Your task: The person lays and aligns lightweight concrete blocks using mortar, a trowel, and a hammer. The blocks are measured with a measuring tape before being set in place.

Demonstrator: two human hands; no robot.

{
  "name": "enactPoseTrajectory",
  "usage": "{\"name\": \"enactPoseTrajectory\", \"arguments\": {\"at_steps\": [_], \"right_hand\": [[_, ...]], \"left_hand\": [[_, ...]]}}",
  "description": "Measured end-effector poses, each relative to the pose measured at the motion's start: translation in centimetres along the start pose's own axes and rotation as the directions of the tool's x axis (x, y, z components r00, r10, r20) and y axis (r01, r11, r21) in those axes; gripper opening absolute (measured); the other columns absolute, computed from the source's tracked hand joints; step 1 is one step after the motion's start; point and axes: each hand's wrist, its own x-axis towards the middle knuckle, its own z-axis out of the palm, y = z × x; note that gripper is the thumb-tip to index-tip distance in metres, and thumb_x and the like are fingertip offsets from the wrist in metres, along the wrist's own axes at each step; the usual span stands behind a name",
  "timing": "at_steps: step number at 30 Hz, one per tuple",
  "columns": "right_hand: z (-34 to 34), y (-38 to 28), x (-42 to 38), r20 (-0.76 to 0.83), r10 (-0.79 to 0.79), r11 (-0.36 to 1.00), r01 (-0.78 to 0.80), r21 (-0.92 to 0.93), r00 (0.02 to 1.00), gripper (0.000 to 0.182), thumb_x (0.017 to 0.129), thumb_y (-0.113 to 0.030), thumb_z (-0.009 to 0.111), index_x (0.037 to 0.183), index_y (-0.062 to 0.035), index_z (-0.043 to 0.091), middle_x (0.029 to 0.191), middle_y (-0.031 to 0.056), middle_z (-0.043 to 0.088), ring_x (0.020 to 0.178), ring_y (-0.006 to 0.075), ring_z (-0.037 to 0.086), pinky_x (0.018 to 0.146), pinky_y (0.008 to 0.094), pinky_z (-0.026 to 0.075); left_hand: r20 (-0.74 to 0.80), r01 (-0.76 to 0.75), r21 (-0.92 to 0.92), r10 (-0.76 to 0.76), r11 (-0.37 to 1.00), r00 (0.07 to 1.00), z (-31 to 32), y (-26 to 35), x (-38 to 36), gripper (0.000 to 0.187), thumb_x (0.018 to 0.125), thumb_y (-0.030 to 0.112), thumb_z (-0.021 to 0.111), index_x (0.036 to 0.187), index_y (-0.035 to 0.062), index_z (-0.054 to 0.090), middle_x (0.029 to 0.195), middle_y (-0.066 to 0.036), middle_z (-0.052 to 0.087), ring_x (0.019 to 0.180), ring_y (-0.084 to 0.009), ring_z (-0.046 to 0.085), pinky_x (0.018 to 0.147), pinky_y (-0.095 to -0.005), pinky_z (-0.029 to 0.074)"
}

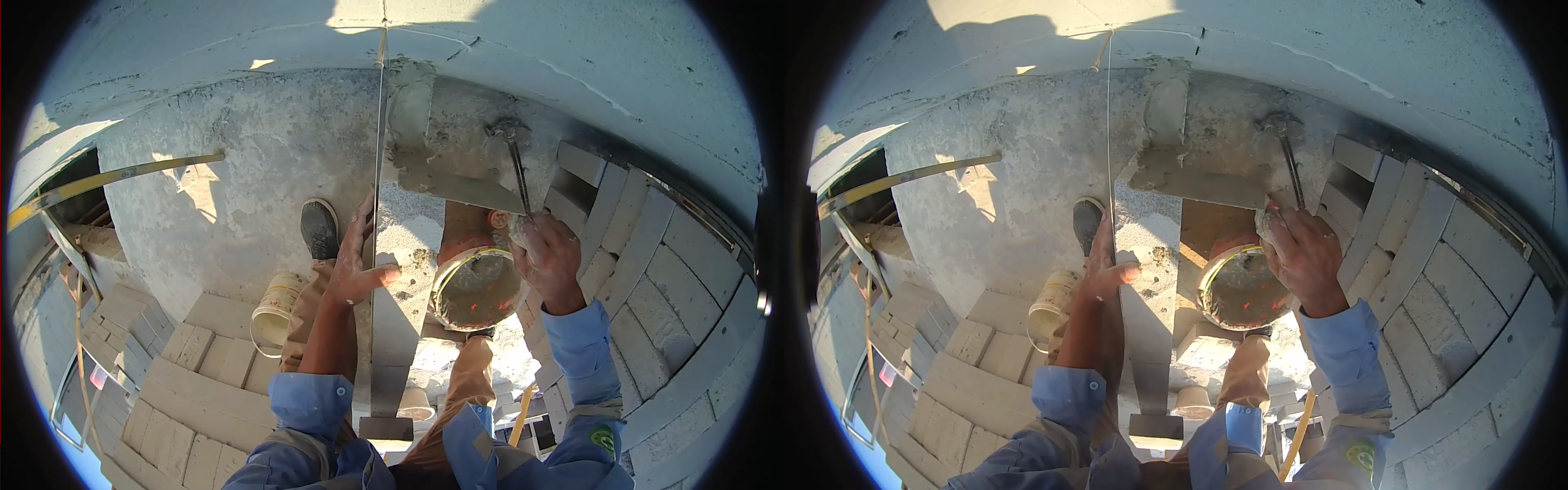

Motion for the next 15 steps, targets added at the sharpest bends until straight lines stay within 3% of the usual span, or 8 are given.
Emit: {"name": "enactPoseTrajectory", "arguments": {"at_steps": [4, 6, 9, 13, 15], "right_hand": [[-1.9, -0.7, -0.4, -0.033, 0.038, 0.999, -0.037, 0.027, 0.999, 0.026, 0.071, -0.009, 0.079, 0.094, -0.0057, 0.066, 0.086, 0.0109, 0.064, 0.072, 0.0272, 0.065, 0.062, 0.0378, 0.053], [-1.2, -0.3, -0.7, -0.148, 0.133, 0.987, -0.118, 0.106, 0.98, 0.024, 0.073, -0.009, 0.078, 0.094, -0.0061, 0.066, 0.083, 0.0095, 0.064, 0.069, 0.0272, 0.064, 0.062, 0.0389, 0.053], [0.3, 0.0, 0.2, -0.052, 0.249, 0.967, -0.244, 0.078, 0.967, 0.022, 0.074, -0.01, 0.077, 0.093, -0.0067, 0.066, 0.084, 0.008, 0.063, 0.071, 0.0263, 0.065, 0.063, 0.0395, 0.053], [1.5, -0.4, 2.2, 0.065, 0.211, 0.977, -0.212, 0.013, 0.975, 0.022, 0.074, -0.011, 0.076, 0.093, -0.0073, 0.066, 0.085, 0.0068, 0.063, 0.074, 0.0255, 0.065, 0.064, 0.0389, 0.053], [1.5, -0.7, 2.1, 0.11, 0.045, 0.999, -0.046, 0.01, 0.993, 0.034, 0.071, -0.005, 0.077, 0.103, -0.0021, 0.065, 0.095, 0.0149, 0.066, 0.075, 0.032, 0.065, 0.063, 0.0409, 0.053]], "left_hand": [[0.01, 0.032, -0.06, -0.031, 0.998, 0.999, -0.1, 0.0, 0.0, 0.123, 0.06, 0.048, 0.082, 0.157, -0.0013, 0.024, 0.151, -0.019, 0.04, 0.14, -0.0346, 0.041, 0.116, -0.0469, 0.03], [0.009, 0.041, -0.046, -0.041, 0.998, 0.999, -0.2, 0.1, 0.0, 0.123, 0.06, 0.048, 0.083, 0.157, -0.0015, 0.023, 0.151, -0.019, 0.04, 0.14, -0.0342, 0.041, 0.116, -0.0469, 0.03], [0.018, 0.038, -0.052, -0.037, 0.998, 0.999, 0.3, 0.8, 0.1, 0.123, 0.061, 0.047, 0.083, 0.157, -0.0014, 0.023, 0.152, -0.02, 0.038, 0.14, -0.0343, 0.041, 0.116, -0.0467, 0.03], [0.022, 0.027, -0.078, -0.025, 0.997, 0.999, -0.2, -0.6, 0.0, 0.125, 0.06, 0.048, 0.083, 0.157, -0.0008, 0.023, 0.152, -0.02, 0.038, 0.14, -0.0356, 0.04, 0.116, -0.0468, 0.03], [0.023, 0.025, -0.055, -0.024, 0.998, 0.999, -0.4, -0.9, 0.0, 0.125, 0.06, 0.049, 0.083, 0.157, -0.0007, 0.023, 0.153, -0.02, 0.038, 0.14, -0.036, 0.04, 0.116, -0.0468, 0.029]]}}
